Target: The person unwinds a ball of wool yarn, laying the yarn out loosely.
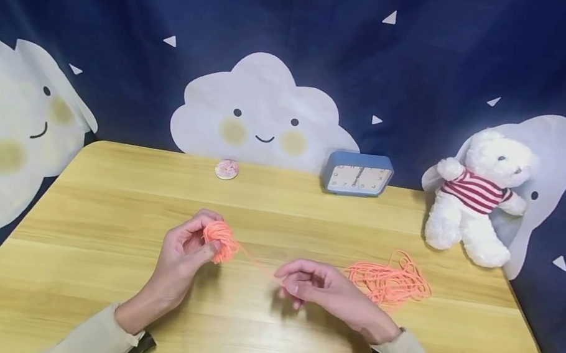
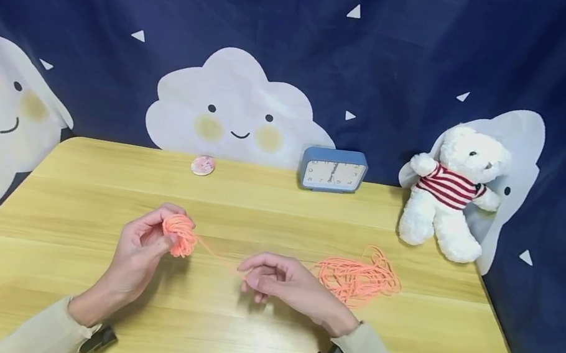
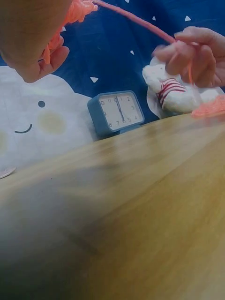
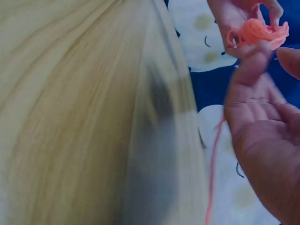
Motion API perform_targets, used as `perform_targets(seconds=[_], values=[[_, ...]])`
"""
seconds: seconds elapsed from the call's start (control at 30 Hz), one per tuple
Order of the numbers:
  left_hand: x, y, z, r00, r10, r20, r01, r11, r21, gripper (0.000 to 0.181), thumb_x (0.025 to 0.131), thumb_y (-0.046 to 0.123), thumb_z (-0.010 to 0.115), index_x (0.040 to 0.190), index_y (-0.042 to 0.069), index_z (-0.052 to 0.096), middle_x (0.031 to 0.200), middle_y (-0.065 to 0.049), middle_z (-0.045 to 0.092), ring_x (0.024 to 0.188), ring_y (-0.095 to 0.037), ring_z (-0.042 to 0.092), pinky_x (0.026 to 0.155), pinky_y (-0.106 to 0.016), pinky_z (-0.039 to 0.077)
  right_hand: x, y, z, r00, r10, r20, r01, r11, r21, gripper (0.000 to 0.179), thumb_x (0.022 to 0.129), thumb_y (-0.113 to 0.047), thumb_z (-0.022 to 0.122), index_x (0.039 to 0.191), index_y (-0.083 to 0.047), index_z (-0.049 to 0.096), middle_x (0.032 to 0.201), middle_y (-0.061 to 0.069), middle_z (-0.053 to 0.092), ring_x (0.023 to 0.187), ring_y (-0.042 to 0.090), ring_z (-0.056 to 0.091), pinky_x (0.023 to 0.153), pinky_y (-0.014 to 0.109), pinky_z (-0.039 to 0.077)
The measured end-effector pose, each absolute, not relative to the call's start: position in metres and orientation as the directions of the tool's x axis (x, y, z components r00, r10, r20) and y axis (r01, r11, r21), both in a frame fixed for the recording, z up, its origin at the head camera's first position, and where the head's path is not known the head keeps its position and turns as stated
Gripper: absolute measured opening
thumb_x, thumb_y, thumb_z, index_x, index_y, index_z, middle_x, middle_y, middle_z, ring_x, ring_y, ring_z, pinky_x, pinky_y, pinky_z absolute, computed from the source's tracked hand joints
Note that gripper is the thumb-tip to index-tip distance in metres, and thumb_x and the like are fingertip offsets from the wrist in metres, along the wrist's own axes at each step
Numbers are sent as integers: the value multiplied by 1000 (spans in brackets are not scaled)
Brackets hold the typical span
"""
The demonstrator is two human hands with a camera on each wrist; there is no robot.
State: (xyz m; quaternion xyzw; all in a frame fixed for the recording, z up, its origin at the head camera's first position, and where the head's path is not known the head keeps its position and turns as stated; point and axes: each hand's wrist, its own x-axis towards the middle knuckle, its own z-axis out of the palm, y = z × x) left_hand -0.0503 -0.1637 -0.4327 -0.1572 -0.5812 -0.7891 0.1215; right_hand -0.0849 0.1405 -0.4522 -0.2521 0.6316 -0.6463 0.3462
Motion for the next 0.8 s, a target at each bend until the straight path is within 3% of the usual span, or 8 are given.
perform_targets(seconds=[0.07, 0.13, 0.3, 0.37, 0.5, 0.63, 0.8], values=[[-50, -164, -433, -922, -12, 387, 374, -289, 881, 7, 87, -18, 60, 93, -15, 61, 107, -10, 58, 100, -20, 57, 84, -20, 55, -81, 146, -448, -679, -728, -93, 95, 39, -995, 32, 110, -15, 64, 130, 9, 64, 113, 35, 65, 91, 25, 66, 83, 33, 60], [-49, -164, -432, -925, -23, 380, 371, -281, 885, 7, 87, -17, 61, 91, -12, 62, 106, -11, 58, 100, -21, 56, 79, -19, 54, -78, 154, -443, -741, -668, -70, 53, 45, -998, 25, 110, -16, 65, 119, 6, 67, 102, 31, 64, 84, 21, 63, 71, 27, 57], [-48, -168, -432, -921, -57, 385, 388, -223, 894, 6, 87, -17, 62, 89, -12, 64, 104, -12, 60, 100, -25, 56, 72, -20, 52, -74, 181, -433, -859, -511, 32, -58, 36, -998, 15, 110, -12, 63, 111, 2, 68, 94, 16, 66, 79, 18, 63, 64, 26, 55], [-48, -169, -432, -916, -55, 398, 400, -219, 890, 5, 86, -17, 61, 90, -14, 63, 103, -12, 59, 100, -24, 55, 74, -20, 52, -73, 191, -430, -882, -464, 76, -89, 5, -996, 14, 111, -8, 60, 111, 4, 67, 93, 8, 67, 82, 17, 64, 73, 29, 59], [-48, -170, -433, -910, -41, 412, 409, -248, 878, 5, 87, -18, 59, 91, -16, 62, 104, -10, 56, 103, -23, 53, 81, -20, 53, -72, 209, -426, -901, -403, 161, -117, -133, -984, 17, 111, 3, 53, 112, 0, 70, 92, -1, 66, 81, 11, 61, 73, 25, 57], [-48, -172, -434, -914, -66, 400, 402, -271, 875, 8, 88, -19, 58, 94, -17, 63, 107, -10, 58, 104, -23, 54, 86, -20, 55, -73, 229, -424, -915, -328, 234, -151, -258, -954, 29, 109, 12, 45, 112, 1, 72, 93, 2, 69, 82, 11, 61, 73, 24, 56], [-46, -176, -431, -917, -93, 388, 398, -258, 880, 8, 87, -15, 61, 94, -14, 65, 106, -10, 59, 105, -24, 54, 82, -20, 53, -75, 254, -425, -946, -176, 271, -195, -355, -914, 31, 109, 15, 43, 108, 6, 72, 92, 7, 69, 79, 14, 61, 71, 23, 54]])
